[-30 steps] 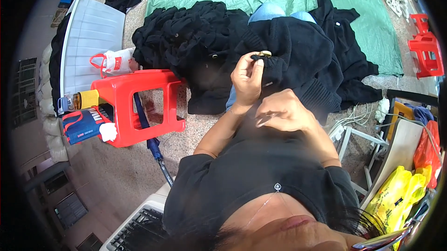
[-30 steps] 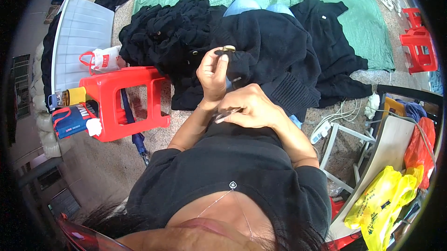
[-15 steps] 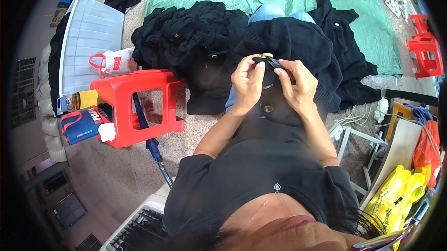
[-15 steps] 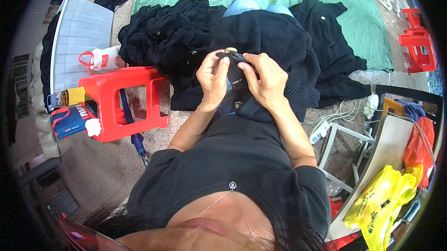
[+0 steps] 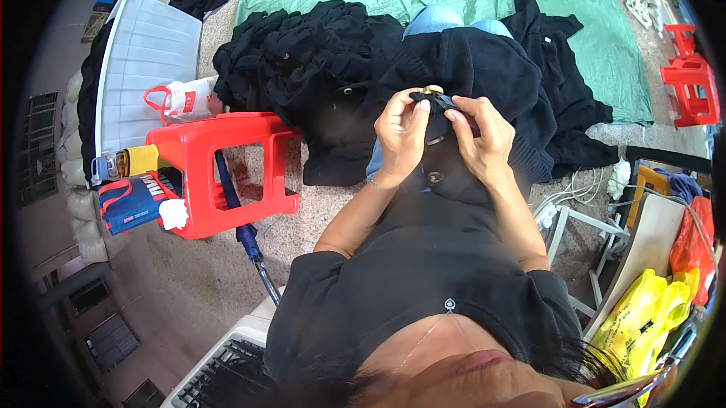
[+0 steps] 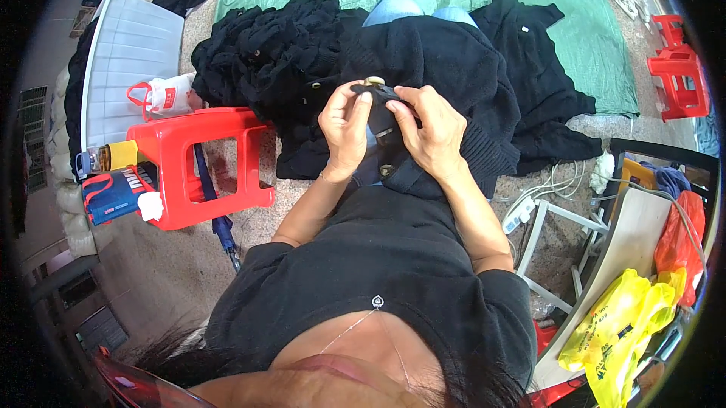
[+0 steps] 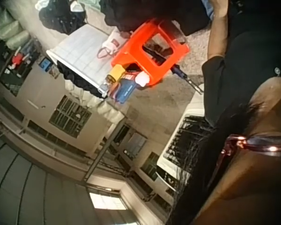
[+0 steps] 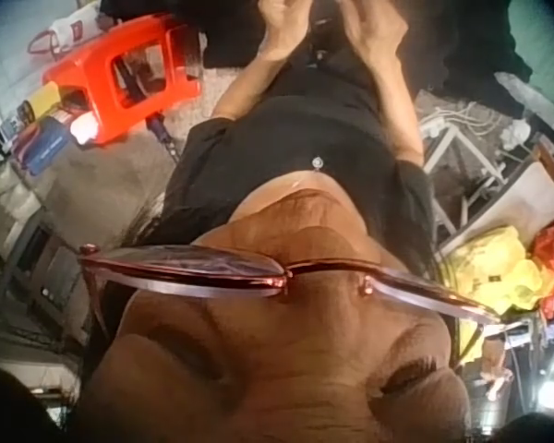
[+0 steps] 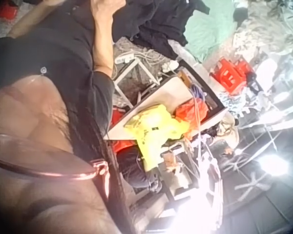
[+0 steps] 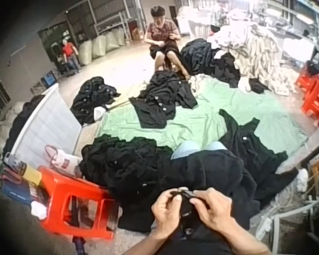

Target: Fastening gold buttons on black clothing items in a garment factory.

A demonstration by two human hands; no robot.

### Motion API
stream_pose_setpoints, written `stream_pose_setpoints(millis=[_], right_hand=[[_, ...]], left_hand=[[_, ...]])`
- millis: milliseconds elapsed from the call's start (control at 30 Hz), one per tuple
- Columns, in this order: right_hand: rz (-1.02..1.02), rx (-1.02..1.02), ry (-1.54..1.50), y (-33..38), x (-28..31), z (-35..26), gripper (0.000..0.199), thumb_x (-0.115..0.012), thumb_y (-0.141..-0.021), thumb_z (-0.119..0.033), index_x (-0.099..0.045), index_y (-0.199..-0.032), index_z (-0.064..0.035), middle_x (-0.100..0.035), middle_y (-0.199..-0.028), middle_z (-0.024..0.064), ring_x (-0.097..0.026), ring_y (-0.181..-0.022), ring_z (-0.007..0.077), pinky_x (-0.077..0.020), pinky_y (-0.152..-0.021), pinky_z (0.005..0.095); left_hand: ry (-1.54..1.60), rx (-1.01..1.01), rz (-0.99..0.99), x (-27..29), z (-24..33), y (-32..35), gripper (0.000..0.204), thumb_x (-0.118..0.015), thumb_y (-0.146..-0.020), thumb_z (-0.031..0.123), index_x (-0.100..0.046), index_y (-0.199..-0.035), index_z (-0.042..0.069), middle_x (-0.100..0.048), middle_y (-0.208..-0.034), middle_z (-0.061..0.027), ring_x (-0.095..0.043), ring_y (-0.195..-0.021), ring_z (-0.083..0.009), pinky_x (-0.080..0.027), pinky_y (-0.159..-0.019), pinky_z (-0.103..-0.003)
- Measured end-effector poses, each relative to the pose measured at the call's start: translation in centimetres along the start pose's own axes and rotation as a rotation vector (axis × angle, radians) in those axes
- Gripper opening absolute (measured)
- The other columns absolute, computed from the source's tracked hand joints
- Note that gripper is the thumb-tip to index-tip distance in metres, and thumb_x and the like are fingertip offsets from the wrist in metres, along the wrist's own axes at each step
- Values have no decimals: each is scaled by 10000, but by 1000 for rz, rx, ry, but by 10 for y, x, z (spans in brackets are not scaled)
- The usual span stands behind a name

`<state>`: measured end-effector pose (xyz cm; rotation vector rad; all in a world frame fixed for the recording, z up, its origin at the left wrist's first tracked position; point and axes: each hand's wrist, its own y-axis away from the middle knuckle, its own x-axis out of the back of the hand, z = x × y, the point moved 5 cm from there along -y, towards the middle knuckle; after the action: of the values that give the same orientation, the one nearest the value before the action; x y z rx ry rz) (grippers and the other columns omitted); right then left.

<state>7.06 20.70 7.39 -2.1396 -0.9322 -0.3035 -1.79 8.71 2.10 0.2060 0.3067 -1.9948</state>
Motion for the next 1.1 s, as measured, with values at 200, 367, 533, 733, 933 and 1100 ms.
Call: stream_pose_setpoints(millis=[200, 367, 533, 733, 933, 1100], right_hand=[[6, -11, -24, 1, 1, 0, 188, -778, -786, -86, -672, -929, -24, -661, -788, 74, -661, -652, 204, -513, -573, 282], [12, 26, -2, 0, 1, -1, 188, -776, -787, -86, -673, -931, -22, -659, -784, 76, -658, -648, 206, -509, -571, 285], [0, 55, -15, -1, 1, -2, 178, -749, -814, -14, -668, -967, 29, -642, -771, 93, -612, -601, 160, -481, -544, 247], [10, 7, -4, 0, 1, -1, 177, -776, -785, -88, -675, -917, -24, -652, -775, 73, -654, -641, 204, -508, -568, 290], [5, -1, -18, 0, -1, -2, 176, -774, -789, -87, -674, -919, -25, -650, -772, 73, -654, -638, 206, -507, -565, 291], [-5, -30, -38, 1, -2, -2, 171, -771, -797, -90, -674, -921, -24, -652, -773, 72, -656, -638, 204, -506, -563, 290]], left_hand=[[36, 19, 4, -1, -1, 1, 156, -608, -938, -3, -611, -1089, -43, -677, -1035, -61, -608, -907, -68, -487, -814, -202], [55, 28, 2, -1, -4, 1, 150, -612, -932, -13, -616, -1080, -40, -677, -1031, -55, -604, -906, -64, -485, -812, -199], [34, 30, 4, 1, -3, 1, 149, -613, -932, -11, -618, -1078, -40, -673, -1026, -49, -597, -908, -57, -479, -811, -196], [47, 33, 6, 0, -2, 1, 150, -616, -930, -11, -619, -1078, -39, -667, -1008, -43, -595, -906, -55, -478, -803, -194], [16, 25, -4, -1, -2, 4, 151, -611, -935, -11, -617, -1083, -38, -664, -1021, -48, -597, -915, -60, -482, -814, -198], [36, 35, -11, -2, -3, 4, 159, -611, -935, -11, -613, -1092, -39, -662, -1038, -56, -601, -921, -64, -486, -820, -199]])
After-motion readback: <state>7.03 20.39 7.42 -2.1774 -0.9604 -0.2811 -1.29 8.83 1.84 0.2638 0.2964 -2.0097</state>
